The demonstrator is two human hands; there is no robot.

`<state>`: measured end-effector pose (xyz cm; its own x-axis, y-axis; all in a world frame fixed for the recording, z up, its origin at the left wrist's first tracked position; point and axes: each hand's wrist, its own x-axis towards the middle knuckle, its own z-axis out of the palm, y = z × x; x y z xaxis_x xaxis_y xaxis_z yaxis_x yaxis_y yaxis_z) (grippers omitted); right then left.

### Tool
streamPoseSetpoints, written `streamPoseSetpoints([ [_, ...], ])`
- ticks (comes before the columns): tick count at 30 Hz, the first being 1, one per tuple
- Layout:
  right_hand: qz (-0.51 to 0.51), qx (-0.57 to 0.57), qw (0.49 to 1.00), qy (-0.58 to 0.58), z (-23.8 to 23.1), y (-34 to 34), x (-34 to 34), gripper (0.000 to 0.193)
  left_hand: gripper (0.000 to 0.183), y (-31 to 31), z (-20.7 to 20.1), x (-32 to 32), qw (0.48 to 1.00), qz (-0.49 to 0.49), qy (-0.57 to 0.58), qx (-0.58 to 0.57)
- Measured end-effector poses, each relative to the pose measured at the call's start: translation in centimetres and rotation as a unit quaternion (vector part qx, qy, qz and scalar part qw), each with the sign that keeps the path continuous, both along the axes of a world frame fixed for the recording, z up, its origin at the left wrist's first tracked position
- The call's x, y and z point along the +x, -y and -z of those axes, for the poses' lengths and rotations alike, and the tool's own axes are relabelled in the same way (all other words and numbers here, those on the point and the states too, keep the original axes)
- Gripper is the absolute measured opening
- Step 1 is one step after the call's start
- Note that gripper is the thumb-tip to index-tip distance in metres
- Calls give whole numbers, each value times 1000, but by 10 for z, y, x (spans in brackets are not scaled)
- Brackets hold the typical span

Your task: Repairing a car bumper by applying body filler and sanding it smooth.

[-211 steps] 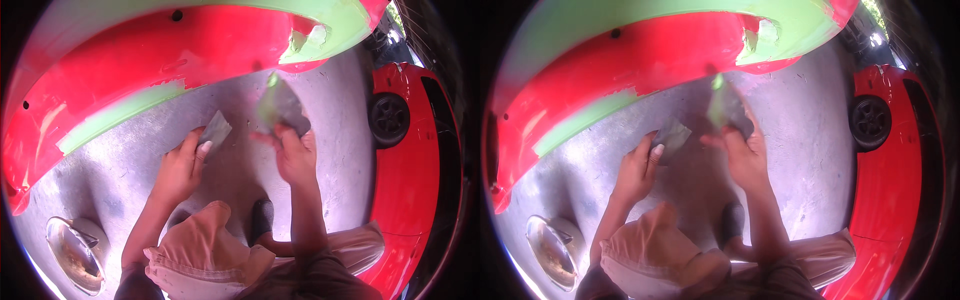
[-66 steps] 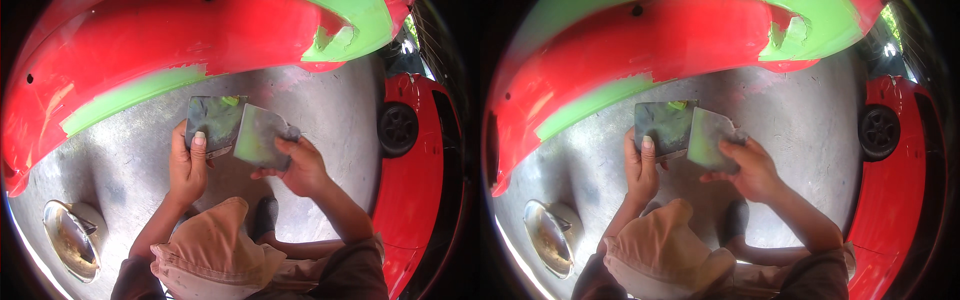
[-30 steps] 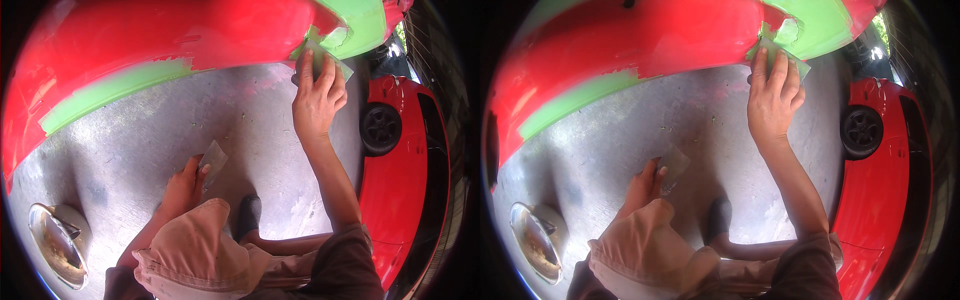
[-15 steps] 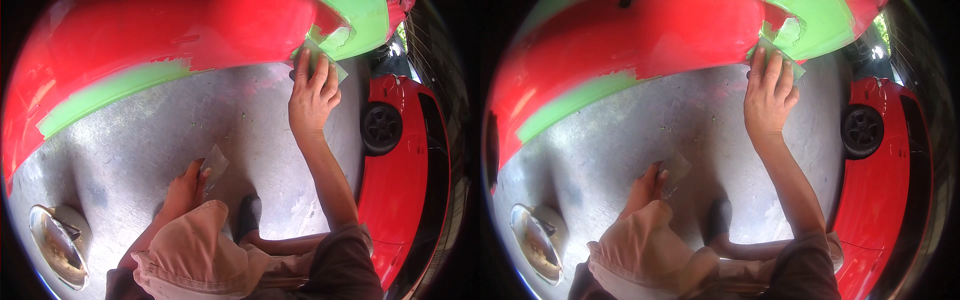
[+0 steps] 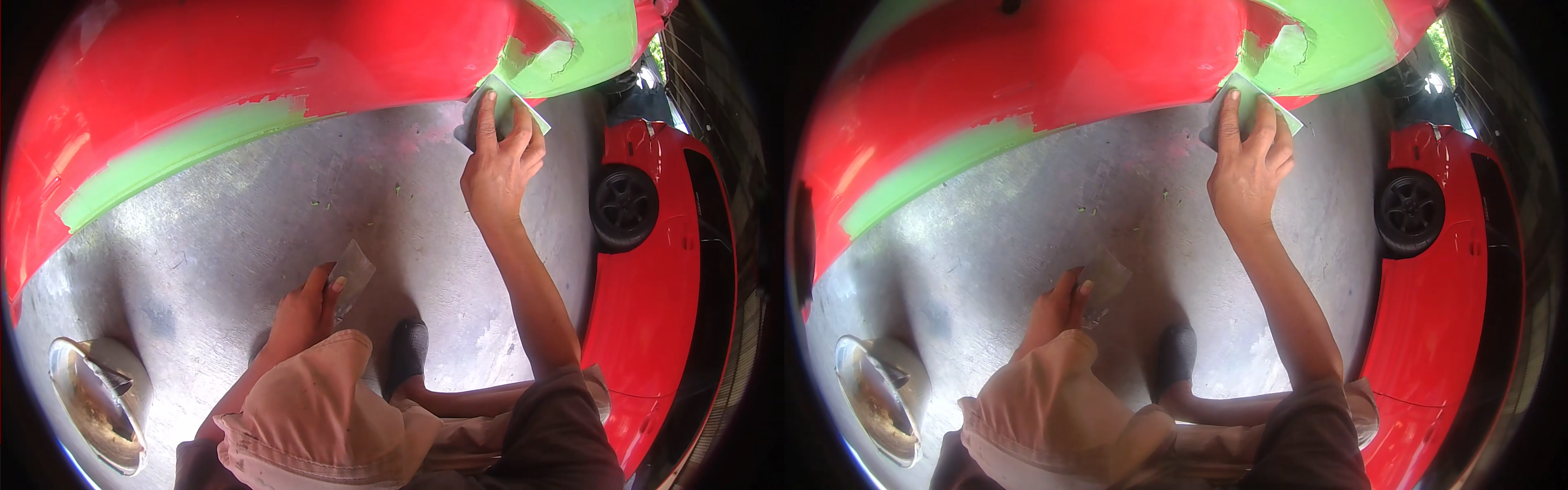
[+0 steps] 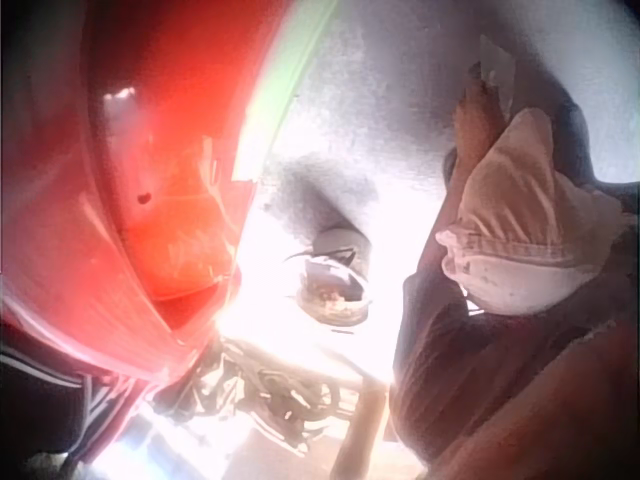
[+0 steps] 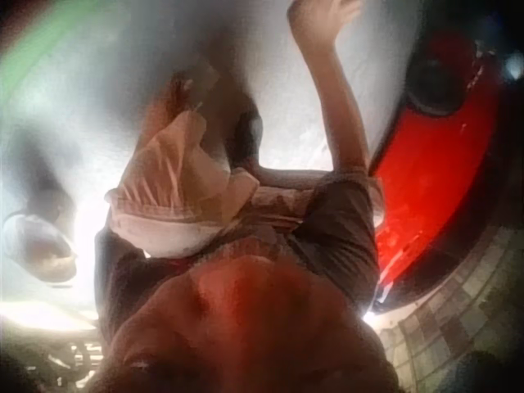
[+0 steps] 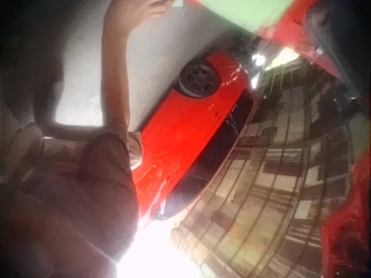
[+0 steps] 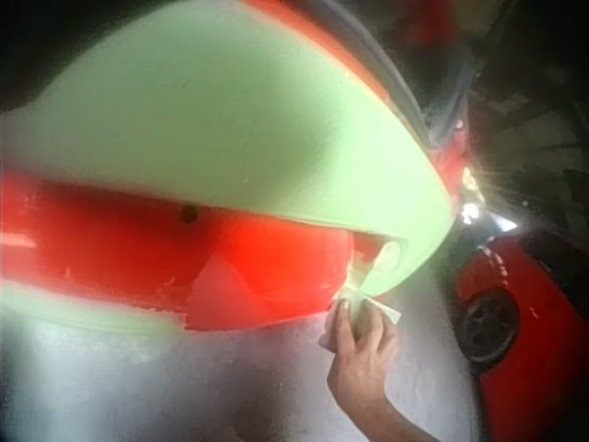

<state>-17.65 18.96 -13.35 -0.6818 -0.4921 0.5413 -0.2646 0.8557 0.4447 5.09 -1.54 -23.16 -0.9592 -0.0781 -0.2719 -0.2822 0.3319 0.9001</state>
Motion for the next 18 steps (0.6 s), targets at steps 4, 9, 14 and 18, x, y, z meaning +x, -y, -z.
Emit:
streamPoseSetpoints([
  [4, -36, -69, 995, 62, 1, 0, 6, 81, 32, -2, 1, -1, 1000, 2, -4, 4],
  [9, -87, -160, 972, 147, -2, -2, 16, 94, 33, -4, 0, -2, 1000, 1, -4, 5],
  [14, -96, -130, 984, 75, -26, 3, 29, 84, 33, -3, -4, -4, 1000, 4, 12, 1],
  [18, -22, 15, 997, -72, -35, 16, 18, 73, 33, -3, -3, -3, 1000, 4, 0, 6],
])
